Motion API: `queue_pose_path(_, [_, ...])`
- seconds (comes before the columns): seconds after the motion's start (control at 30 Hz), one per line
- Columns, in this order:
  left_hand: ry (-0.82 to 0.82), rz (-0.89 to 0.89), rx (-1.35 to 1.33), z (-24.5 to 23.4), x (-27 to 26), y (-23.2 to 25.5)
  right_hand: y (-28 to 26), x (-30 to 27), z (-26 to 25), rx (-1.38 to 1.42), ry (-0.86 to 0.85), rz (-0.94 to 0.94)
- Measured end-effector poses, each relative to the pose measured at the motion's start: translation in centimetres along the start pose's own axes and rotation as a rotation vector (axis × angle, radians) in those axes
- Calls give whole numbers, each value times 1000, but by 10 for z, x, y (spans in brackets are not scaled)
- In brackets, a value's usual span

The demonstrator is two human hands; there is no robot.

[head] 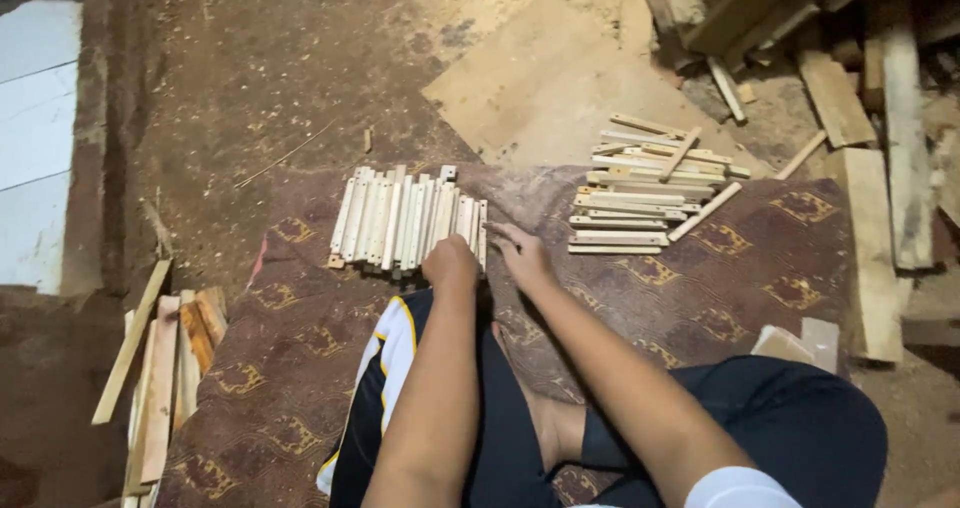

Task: Manual sanding of small wooden slats by rubbing them together and sorting them into piles.

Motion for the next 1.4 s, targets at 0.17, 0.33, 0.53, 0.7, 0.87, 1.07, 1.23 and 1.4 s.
queue_pose_path(0.17, [273, 392, -39, -20, -33, 55, 46, -38, -135, -7, 155, 158])
queue_pose_path(0.33, [504, 914, -65, -29, -75, 149, 90, -90, -263, 295, 548, 453])
queue_pose_path(0.53, [462, 912, 48, 93, -39, 189, 74, -104, -291, 722, 682, 170])
queue_pose_path(0.7, [653, 910, 195, 101, -48, 194, 147, -81, -261, 701, 158, 329])
queue_pose_path(0.87, [101, 671, -253, 25, -122, 199, 114, -77, -253, 311, 264, 366])
queue_pose_path(1.07, [-356, 366, -998, 29, -208, 166, 33, -132, -210, -393, 285, -137])
queue_pose_path(1.23, [-212, 345, -1026, -16, -228, 143, -13, -191, -165, -559, 219, -600])
queue_pose_path(1.4, [-167, 440, -949, -19, -239, 148, -18, -167, -189, -775, 451, -531])
Point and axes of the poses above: each hand's wrist, its own x-axis towards the middle knuckle, its own z-axis out of the palm, y = z × x, the point moved 3 cm from there along x, towards the middle knuckle, and after that the axes turned 6 degrees about z, right-handed, at the moved point
